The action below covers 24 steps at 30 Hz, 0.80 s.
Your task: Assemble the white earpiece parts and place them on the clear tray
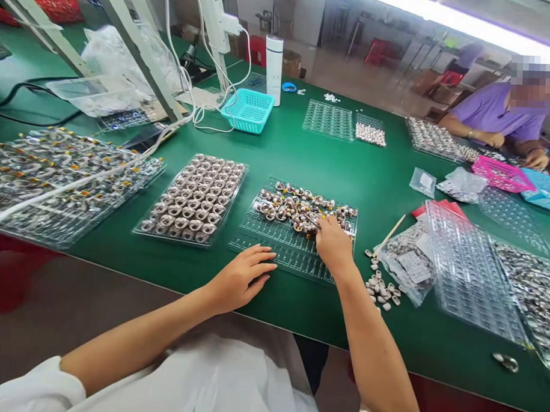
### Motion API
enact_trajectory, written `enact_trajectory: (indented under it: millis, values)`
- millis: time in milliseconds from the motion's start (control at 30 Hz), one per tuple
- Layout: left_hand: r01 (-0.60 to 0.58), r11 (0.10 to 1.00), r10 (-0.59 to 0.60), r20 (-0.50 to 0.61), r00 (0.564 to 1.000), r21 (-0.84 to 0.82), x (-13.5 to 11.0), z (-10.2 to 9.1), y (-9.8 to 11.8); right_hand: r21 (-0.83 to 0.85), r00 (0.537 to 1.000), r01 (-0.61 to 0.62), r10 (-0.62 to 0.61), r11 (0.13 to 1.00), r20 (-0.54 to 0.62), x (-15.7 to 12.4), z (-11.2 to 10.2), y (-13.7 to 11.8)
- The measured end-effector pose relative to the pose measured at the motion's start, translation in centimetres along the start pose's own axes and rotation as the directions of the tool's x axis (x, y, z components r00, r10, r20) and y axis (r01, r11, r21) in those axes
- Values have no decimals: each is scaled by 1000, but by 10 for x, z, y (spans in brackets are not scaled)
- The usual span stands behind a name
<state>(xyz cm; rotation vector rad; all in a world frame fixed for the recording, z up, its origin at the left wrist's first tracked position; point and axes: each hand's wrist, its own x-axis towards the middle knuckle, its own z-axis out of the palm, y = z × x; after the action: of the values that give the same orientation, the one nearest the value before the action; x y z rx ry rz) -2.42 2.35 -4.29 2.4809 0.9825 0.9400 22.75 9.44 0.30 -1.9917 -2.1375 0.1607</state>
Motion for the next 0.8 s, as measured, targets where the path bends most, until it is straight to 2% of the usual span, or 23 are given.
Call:
enact_trajectory:
  millis: [167,300,433,567,633,700,800]
  values:
    - [24,1000,-24,50,998,9,-4,4,-5,24,996,68,-69,997,49,-20,1,-7]
    - [32,999,-32,41,999,2,-5,4,-4,175,978,131,-157,976,139,-46,-5,-12]
    - [33,999,-33,21,999,-18,-3,3,-3,287,972,76,-136,955,193,-60,-11,-8]
    - [28,999,-29,-2,1000,-35,-2,5,-5,273,966,36,-104,961,238,-61,-13,-2]
    - [35,998,-36,-8,999,-49,-1,6,-3,218,979,55,-96,974,182,-61,-11,-1]
    - [44,996,-46,-30,998,-81,0,4,1,126,997,75,-77,989,7,-63,-6,-1]
    - [35,984,-62,-150,987,-177,-5,-11,7,90,973,205,-192,975,-130,-64,6,-6]
